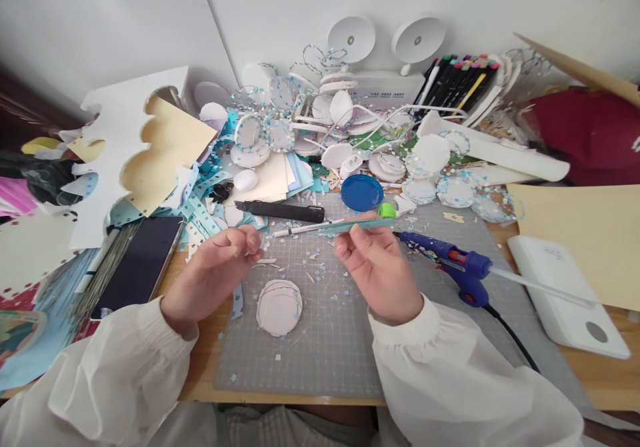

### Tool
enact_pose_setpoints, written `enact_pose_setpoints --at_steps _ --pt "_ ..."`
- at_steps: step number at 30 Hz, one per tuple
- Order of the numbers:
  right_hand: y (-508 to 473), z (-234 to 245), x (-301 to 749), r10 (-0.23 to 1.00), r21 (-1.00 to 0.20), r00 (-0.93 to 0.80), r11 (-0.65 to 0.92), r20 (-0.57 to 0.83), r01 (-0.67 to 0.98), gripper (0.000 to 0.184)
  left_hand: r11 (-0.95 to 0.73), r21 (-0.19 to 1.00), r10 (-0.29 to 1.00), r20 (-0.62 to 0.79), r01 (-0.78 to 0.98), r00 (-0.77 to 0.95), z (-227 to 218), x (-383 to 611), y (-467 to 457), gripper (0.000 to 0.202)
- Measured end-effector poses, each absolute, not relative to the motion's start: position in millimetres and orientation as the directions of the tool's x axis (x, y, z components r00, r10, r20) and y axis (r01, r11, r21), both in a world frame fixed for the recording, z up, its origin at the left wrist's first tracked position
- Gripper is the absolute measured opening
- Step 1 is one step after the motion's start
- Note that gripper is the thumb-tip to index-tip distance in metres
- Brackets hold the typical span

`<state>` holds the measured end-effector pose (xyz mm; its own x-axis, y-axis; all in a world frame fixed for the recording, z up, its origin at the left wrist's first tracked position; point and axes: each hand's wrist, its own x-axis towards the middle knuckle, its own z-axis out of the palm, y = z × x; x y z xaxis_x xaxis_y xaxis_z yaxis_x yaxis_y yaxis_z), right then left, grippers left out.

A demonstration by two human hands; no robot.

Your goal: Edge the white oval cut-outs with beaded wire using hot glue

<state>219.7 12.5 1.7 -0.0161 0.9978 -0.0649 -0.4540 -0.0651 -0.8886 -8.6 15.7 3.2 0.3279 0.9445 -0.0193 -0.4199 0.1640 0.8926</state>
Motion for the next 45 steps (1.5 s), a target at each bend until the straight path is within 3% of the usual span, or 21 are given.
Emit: enact_pose_setpoints --at_steps 5,8,9,11,13,15,18,23,26,29,37,45 --pt "16.9 1.2 219.3 0.993 -0.938 -0.014 -0.112 -0.114 -0.329 0.016 0.055 0.963 0.961 0.02 -0.265 0.275 6.2 -9.0 14.3 0.031" --pt "15.7 -0.1 217.3 0.993 -0.938 -0.022 -0.121 -0.12 -0.325 0.021 -0.096 0.989 0.968 0.118 -0.11 0.219 3.0 -9.0 13.0 0.04" --pt "15.5 -0.6 217.4 0.993 -0.932 -0.01 -0.116 -0.12 -0.342 0.023 -0.16 0.986 0.97 0.166 -0.05 0.175 1.5 -9.1 13.1 0.035" --pt "15.5 -1.4 218.4 0.993 -0.921 0.024 -0.097 -0.114 -0.377 0.023 -0.261 0.965 0.961 0.256 0.033 0.106 -1.3 -9.2 13.7 0.006" --pt "15.8 -1.8 219.4 0.994 -0.92 0.051 -0.069 -0.096 -0.387 0.015 -0.31 0.949 0.947 0.304 0.054 0.102 -3.5 -9.3 14.0 0.033" --pt "16.0 -2.1 219.6 0.995 -0.929 0.057 -0.051 -0.077 -0.367 0.005 -0.33 0.942 0.936 0.317 0.066 0.154 -4.5 -9.4 13.2 0.033" --pt "15.8 -3.1 218.3 0.997 -0.954 0.063 -0.027 -0.048 -0.299 0.007 -0.327 0.935 0.924 0.286 0.139 0.253 -3.0 -10.0 10.4 0.011" --pt "13.2 -9.2 216.6 0.989 -0.988 -0.044 0.143 0.141 0.065 0.011 -0.309 0.921 0.85 0.155 0.238 0.504 3.2 -9.0 8.1 0.011" --pt "10.6 -12.7 216.8 0.949 -0.901 -0.18 0.304 0.258 0.31 0.005 -0.336 0.894 0.78 0.089 0.295 0.62 4.1 -7.1 8.6 0.01" --pt "9.2 -14.1 217.1 0.909 -0.799 -0.243 0.415 0.339 0.436 0.001 -0.336 0.893 0.756 0.066 0.299 0.652 3.7 -6.2 9.0 0.012" --pt "10.0 -17.2 215.6 0.868 -0.713 -0.282 0.497 0.409 0.495 0.006 -0.223 0.955 0.736 0.031 0.198 0.677 5.0 -7.5 9.2 0.016" --pt "9.6 -16.9 216.6 0.873 -0.731 -0.222 0.485 0.434 0.48 0.006 -0.108 0.979 0.901 0.023 0.174 0.432 -2.9 -5.7 9.3 0.029"
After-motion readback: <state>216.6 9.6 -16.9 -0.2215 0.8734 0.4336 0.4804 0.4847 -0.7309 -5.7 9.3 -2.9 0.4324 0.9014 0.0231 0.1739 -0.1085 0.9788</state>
